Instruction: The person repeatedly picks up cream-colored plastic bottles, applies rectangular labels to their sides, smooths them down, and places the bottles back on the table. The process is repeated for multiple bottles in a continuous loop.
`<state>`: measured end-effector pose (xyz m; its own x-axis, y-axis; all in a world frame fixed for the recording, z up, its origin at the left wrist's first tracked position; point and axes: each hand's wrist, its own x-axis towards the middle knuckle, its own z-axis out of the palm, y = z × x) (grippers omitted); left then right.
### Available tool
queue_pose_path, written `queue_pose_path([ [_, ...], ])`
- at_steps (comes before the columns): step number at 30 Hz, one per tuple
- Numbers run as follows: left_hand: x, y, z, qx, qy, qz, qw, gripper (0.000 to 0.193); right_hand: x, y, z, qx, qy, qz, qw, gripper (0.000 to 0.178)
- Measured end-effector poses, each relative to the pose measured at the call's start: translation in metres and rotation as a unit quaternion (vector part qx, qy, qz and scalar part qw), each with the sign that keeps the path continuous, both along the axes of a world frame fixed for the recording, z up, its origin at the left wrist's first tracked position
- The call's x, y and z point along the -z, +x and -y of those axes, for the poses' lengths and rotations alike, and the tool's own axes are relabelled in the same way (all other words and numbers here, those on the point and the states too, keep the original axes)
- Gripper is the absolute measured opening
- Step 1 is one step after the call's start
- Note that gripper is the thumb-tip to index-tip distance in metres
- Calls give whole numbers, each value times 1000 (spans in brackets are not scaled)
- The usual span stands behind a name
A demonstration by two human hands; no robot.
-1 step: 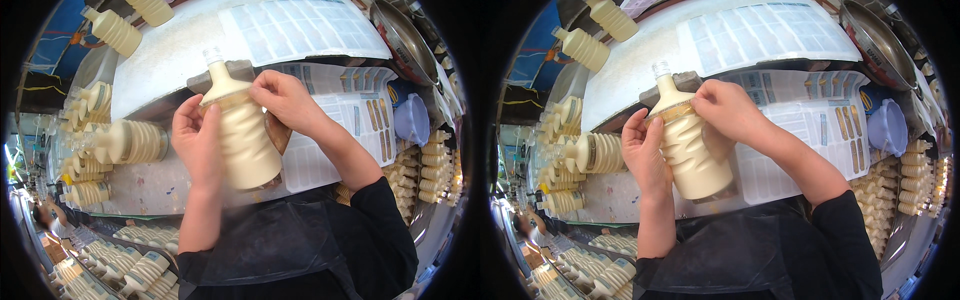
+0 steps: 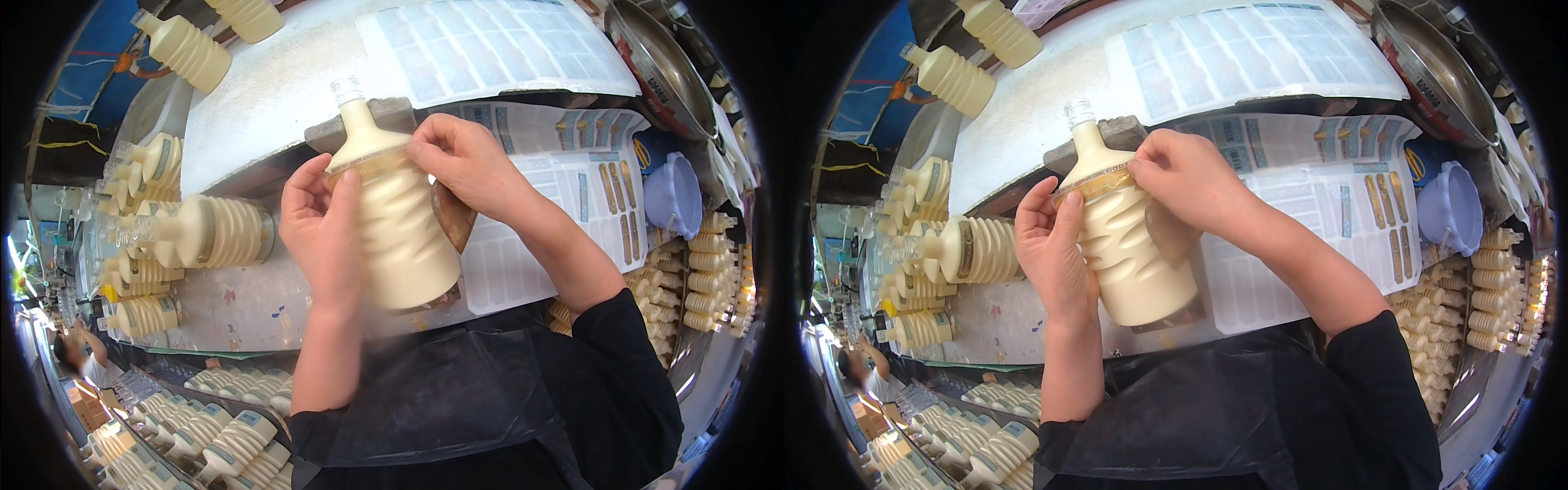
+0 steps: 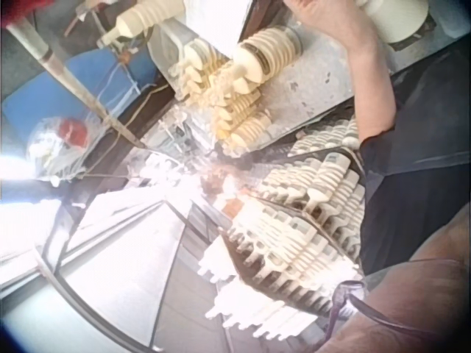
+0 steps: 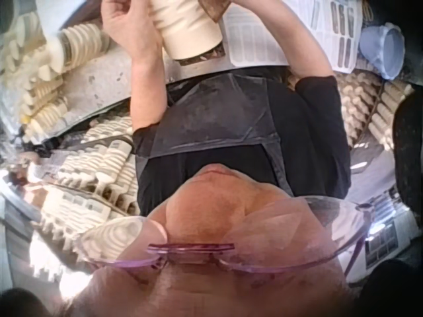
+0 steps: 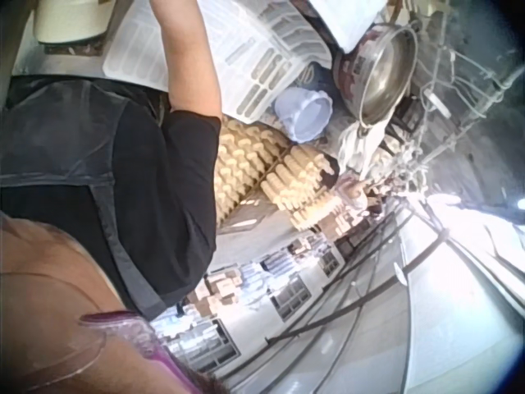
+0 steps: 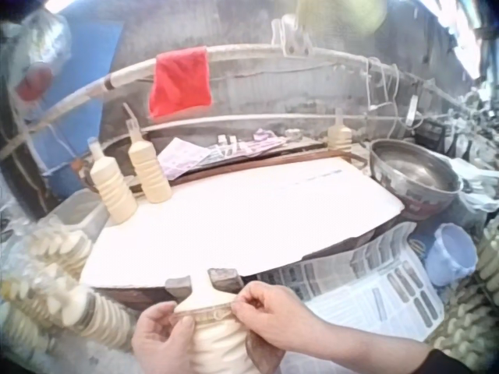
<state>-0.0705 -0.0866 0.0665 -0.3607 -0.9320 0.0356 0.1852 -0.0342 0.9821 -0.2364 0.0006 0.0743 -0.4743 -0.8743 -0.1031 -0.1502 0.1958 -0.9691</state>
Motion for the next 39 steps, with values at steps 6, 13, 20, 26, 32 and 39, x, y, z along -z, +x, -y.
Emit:
queue_pose_path([
  [6, -3, -3, -1, -12, -1, 4, 1000, 33, 3, 0, 2, 6, -5, 8, 1000, 21],
  [13, 3, -2, 0, 2, -3, -11, 1000, 31, 7, -3, 3, -11, -14, 25, 1000, 17],
  [20, 18, -1, 7, -9, -127, 74, 989, 32, 28, -17, 3, -33, -55, 173, 983, 28],
  [26, 17, -5, 5, 51, -115, 122, 985, 38, 13, -5, 3, -45, -64, 148, 986, 34],
  [32, 0, -9, 10, 96, -40, 90, 990, 39, 4, 2, 3, -45, -24, 62, 997, 39],
  [39, 6, -11, 12, 99, -41, 126, 986, 48, 5, 2, 6, -33, -7, 39, 999, 41],
])
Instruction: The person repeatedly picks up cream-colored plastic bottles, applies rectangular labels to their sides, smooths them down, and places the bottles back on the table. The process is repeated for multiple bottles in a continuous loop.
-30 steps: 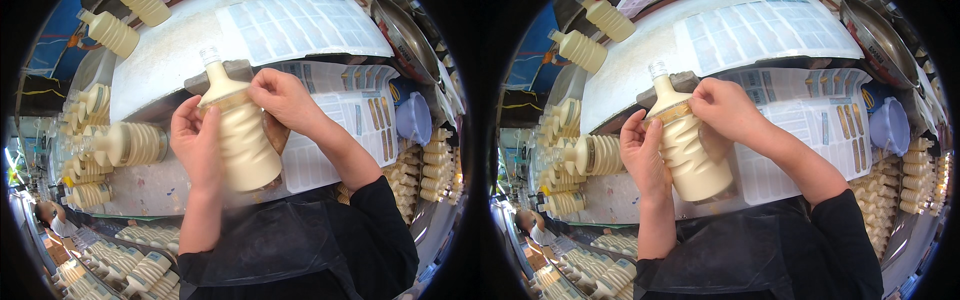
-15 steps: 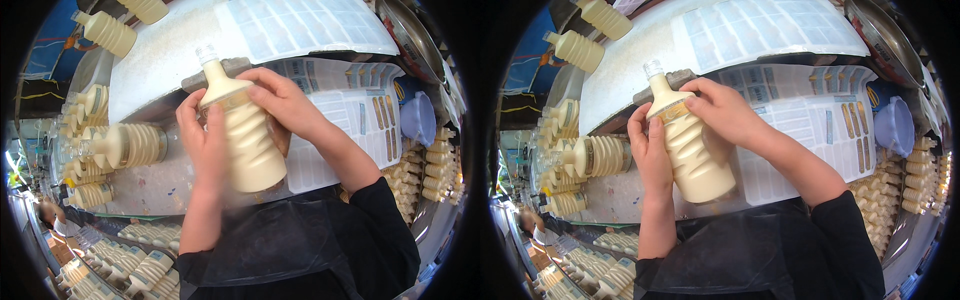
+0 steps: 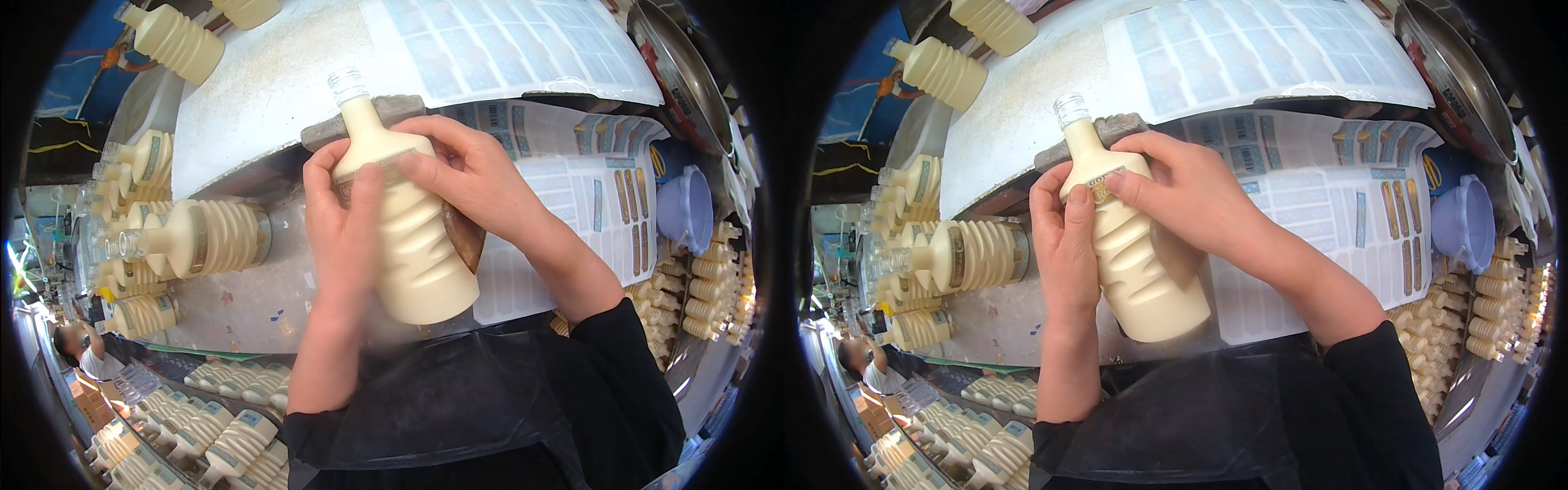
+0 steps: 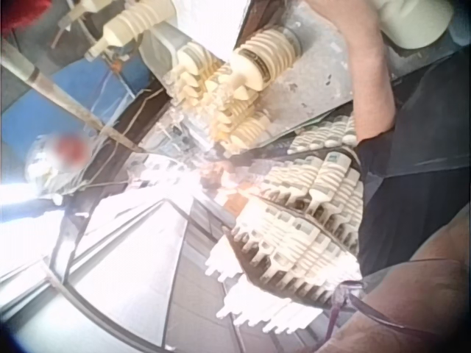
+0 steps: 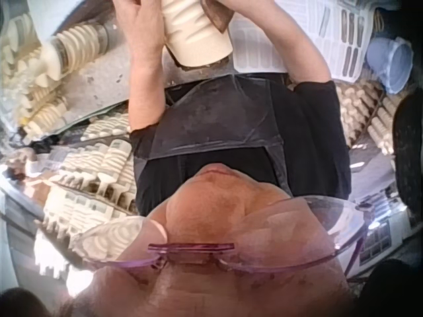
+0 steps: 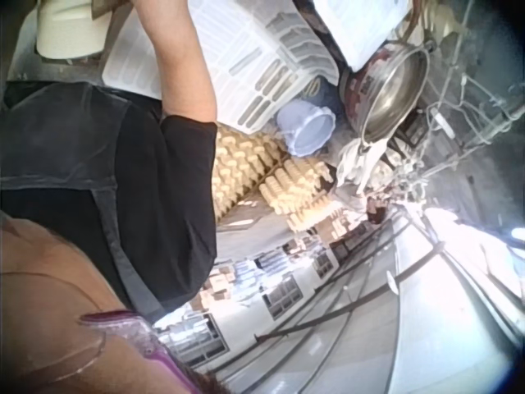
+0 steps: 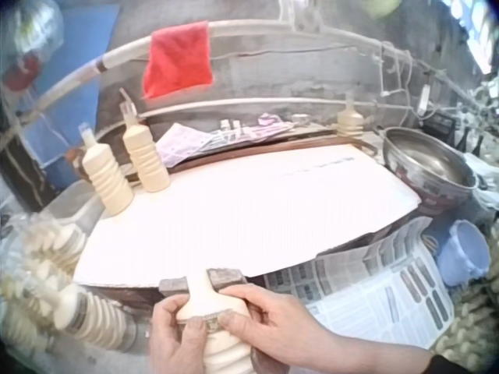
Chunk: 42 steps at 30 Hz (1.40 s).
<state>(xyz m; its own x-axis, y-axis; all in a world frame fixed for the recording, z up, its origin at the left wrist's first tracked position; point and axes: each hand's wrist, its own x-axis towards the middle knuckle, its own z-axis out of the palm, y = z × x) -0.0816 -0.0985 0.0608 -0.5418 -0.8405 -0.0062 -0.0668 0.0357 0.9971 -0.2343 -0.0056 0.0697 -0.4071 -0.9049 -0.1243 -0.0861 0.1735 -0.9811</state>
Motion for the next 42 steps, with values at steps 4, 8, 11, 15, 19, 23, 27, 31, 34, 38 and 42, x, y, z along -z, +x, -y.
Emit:
queue_pose_path([
  [4, 0, 0, 0, 3, 3, -11, 1000, 48, 0, 0, -1, -1, -3, 7, 1000, 42],
  [8, 1, 0, 0, 2, 12, -13, 1000, 48, 0, 1, 0, 2, -8, 25, 1000, 41],
  [11, 1, -1, 0, 3, 14, -13, 1000, 47, 0, 1, 0, 3, -21, 29, 999, 40],
  [15, 2, 0, 0, 6, 4, -4, 1000, 46, 1, -2, 1, 6, -41, 71, 997, 40],
  [19, 3, 1, 1, 9, -29, 13, 999, 45, -7, 5, 2, 28, 0, -33, 999, 51],
  [23, 4, 1, 2, 17, -50, 31, 998, 45, -9, 4, 2, 9, 22, -133, 991, 50],
  [27, 3, 2, 0, 20, -24, 11, 999, 46, 5, -9, 0, -26, -42, 63, 997, 43],
  [31, 7, 6, 2, 41, -37, 0, 998, 47, 4, 2, -2, -11, -46, 55, 997, 42],
  [34, 4, 7, 4, 64, -58, -5, 996, 48, 15, 5, -1, -2, -69, 68, 995, 43],
  [38, 0, 6, 4, 58, -47, 4, 997, 46, 20, 6, -1, 2, -87, 85, 993, 44],
  [42, 1, 5, 4, 51, -4, -22, 998, 44, 7, 1, -1, -6, -52, 113, 992, 45],
])
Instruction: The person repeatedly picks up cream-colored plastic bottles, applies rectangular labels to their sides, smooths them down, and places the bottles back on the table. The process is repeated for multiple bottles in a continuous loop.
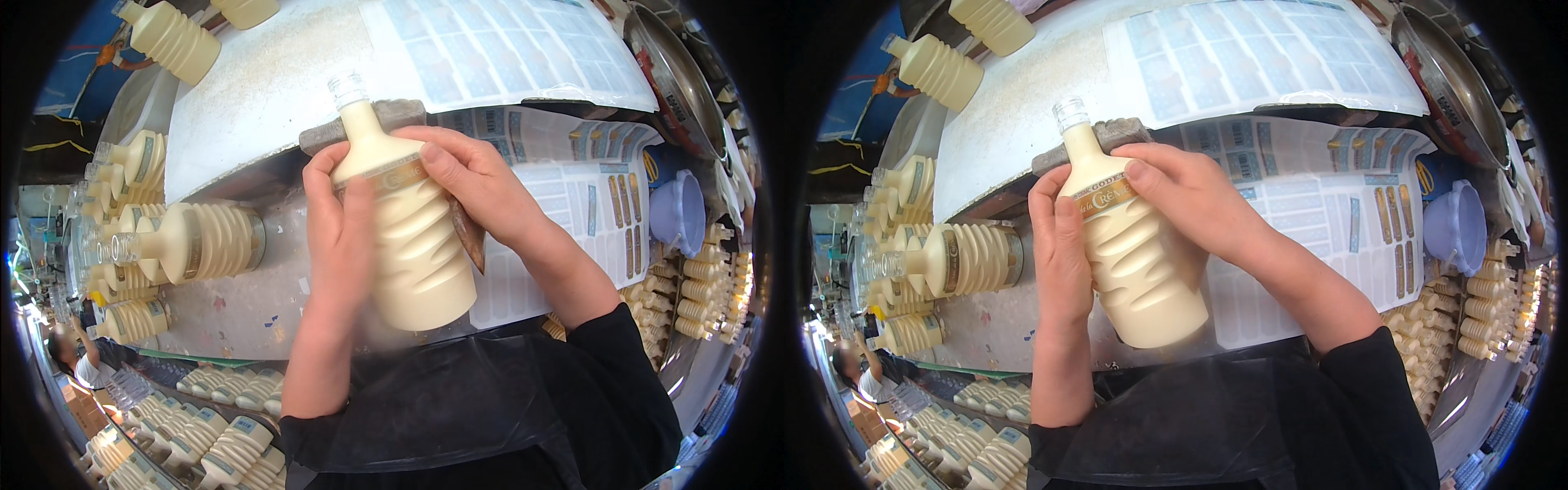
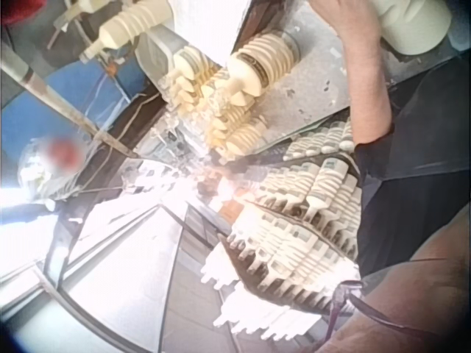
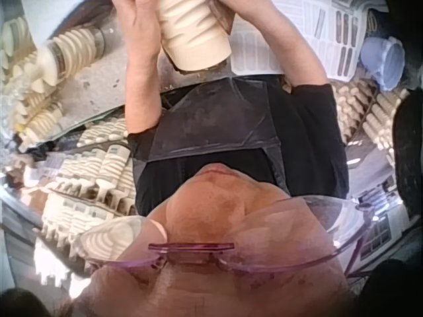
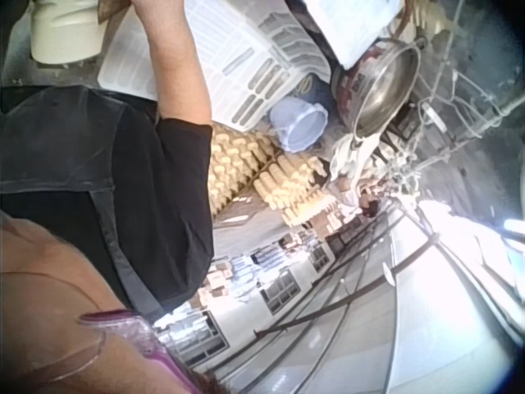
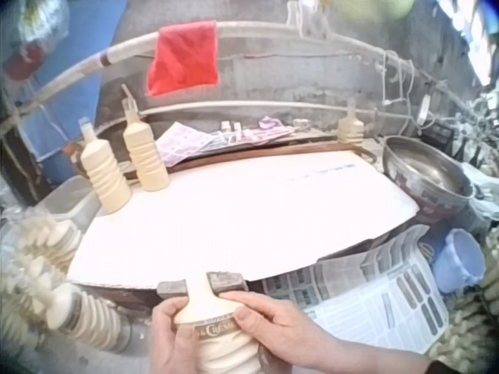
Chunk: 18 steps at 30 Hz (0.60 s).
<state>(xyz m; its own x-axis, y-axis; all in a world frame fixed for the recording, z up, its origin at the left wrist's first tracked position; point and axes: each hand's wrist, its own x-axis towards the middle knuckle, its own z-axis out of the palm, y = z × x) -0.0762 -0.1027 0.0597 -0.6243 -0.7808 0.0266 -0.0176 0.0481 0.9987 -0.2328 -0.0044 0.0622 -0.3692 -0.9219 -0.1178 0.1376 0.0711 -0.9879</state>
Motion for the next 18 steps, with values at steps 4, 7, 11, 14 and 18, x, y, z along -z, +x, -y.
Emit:
queue_pose_path([
  [4, 4, -2, -1, -14, -30, 37, 999, 45, 0, -1, 1, 7, 6, -60, 998, 44],
  [7, 1, -1, -2, -15, -24, 34, 999, 45, 2, 0, 2, 12, 3, -60, 998, 44],
  [11, 3, -1, -2, -15, -16, 21, 1000, 45, 1, 0, 1, 14, 6, -61, 998, 44],
  [14, 2, -1, -3, -16, -9, 21, 1000, 44, 1, 0, 1, 13, 3, -58, 998, 45],
  [18, 2, -1, -3, -20, -8, 23, 1000, 43, -3, 1, 1, 13, 6, -50, 999, 45],
])
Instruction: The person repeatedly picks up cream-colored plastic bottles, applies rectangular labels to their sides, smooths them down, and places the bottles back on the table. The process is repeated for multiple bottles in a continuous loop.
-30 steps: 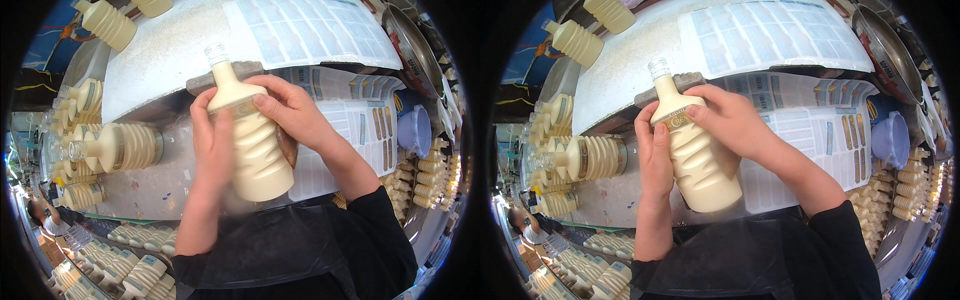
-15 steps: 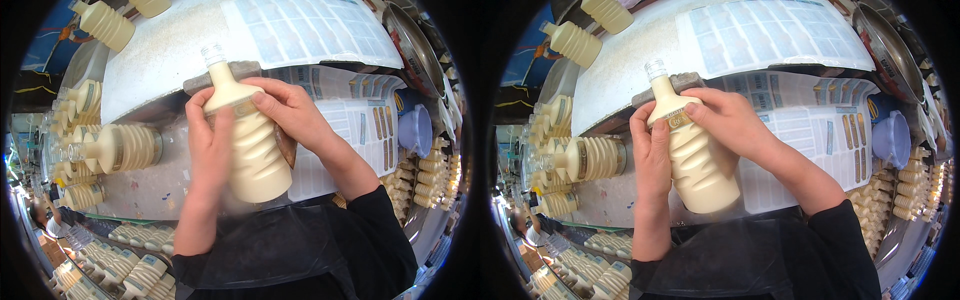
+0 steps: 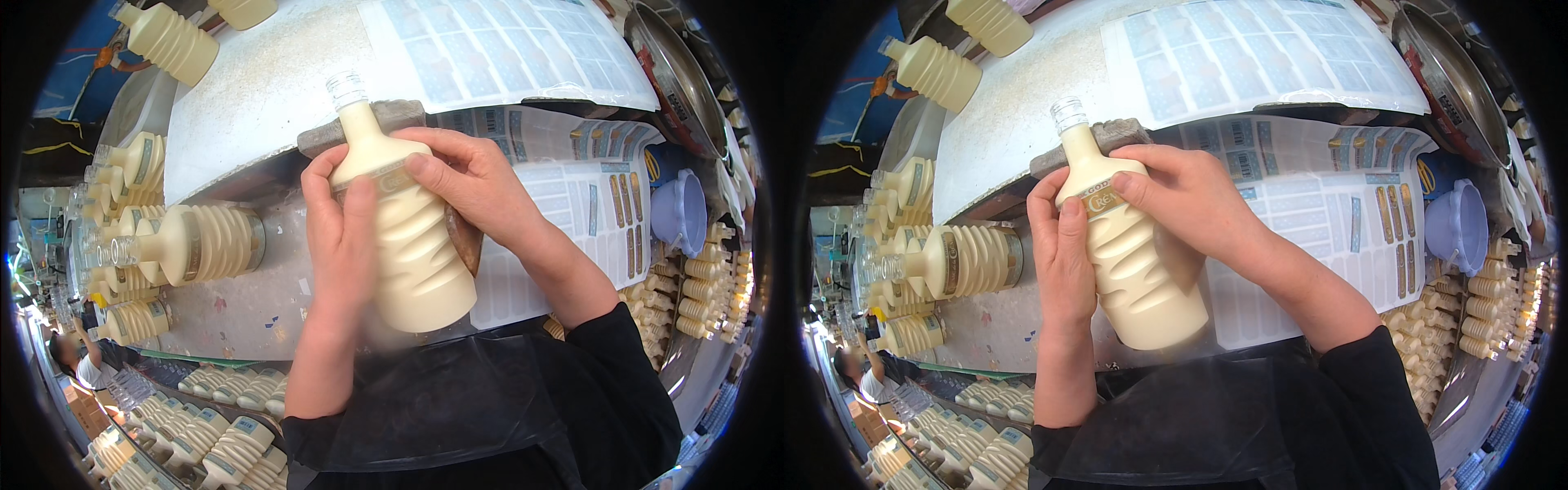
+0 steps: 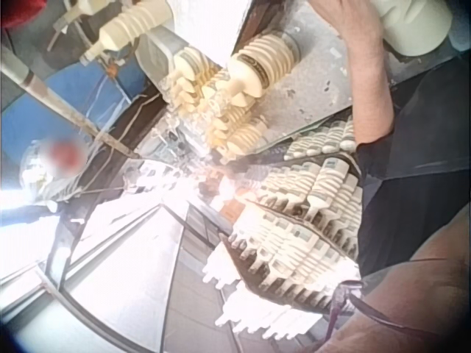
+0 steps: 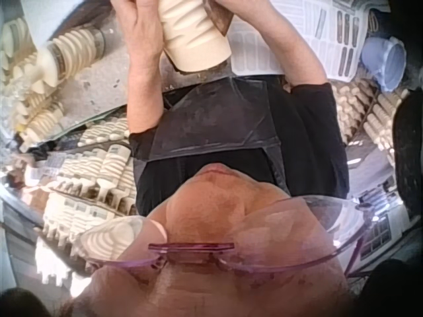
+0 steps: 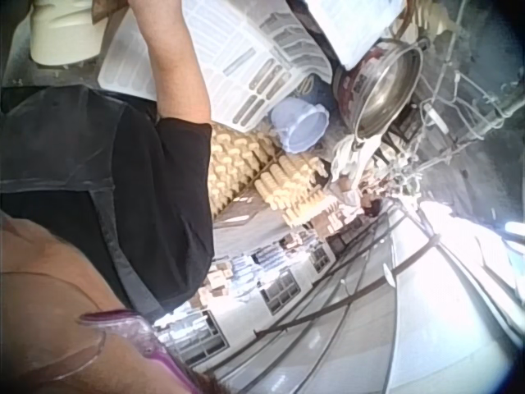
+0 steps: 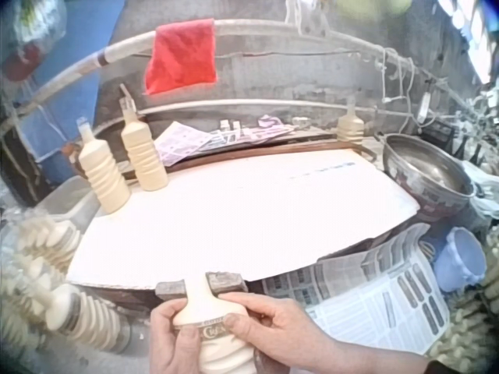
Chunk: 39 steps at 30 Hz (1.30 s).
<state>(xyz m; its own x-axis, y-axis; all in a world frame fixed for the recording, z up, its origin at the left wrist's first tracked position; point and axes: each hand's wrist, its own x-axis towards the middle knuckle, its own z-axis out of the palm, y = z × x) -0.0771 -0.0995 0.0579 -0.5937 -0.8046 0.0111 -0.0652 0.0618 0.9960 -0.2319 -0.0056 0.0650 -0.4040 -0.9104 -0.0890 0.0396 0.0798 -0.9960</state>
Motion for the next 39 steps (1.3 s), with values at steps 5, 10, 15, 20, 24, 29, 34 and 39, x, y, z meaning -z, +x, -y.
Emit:
queue_pose_path([
  [5, 2, 0, 0, 4, 2, -10, 1000, 43, 2, 0, 0, 2, 0, -9, 1000, 44],
  [10, 0, -2, -2, -5, 3, -6, 1000, 43, 1, -8, -1, -14, 0, 109, 994, 43],
  [15, 1, -2, -2, -1, -5, -14, 1000, 43, 7, -3, -1, -6, -14, 20, 1000, 43],
  [20, 2, -2, 0, 4, -21, 3, 1000, 43, -2, -7, -3, -11, 16, 11, 1000, 42],
  [24, -1, -2, -1, 6, -25, 3, 1000, 43, 4, -29, -6, -17, 25, 79, 996, 44],
  [29, -1, -2, -1, 1, -7, 8, 1000, 44, -8, -37, -15, 102, -71, 173, 977, 33],
  [34, -3, -4, -3, -8, -16, 15, 1000, 43, -26, -2, -22, 121, -31, -29, 992, 30],
  [39, 1, 2, -6, -36, 93, -26, 995, 49, -13, -11, -31, 232, -38, -302, 924, 29],
])
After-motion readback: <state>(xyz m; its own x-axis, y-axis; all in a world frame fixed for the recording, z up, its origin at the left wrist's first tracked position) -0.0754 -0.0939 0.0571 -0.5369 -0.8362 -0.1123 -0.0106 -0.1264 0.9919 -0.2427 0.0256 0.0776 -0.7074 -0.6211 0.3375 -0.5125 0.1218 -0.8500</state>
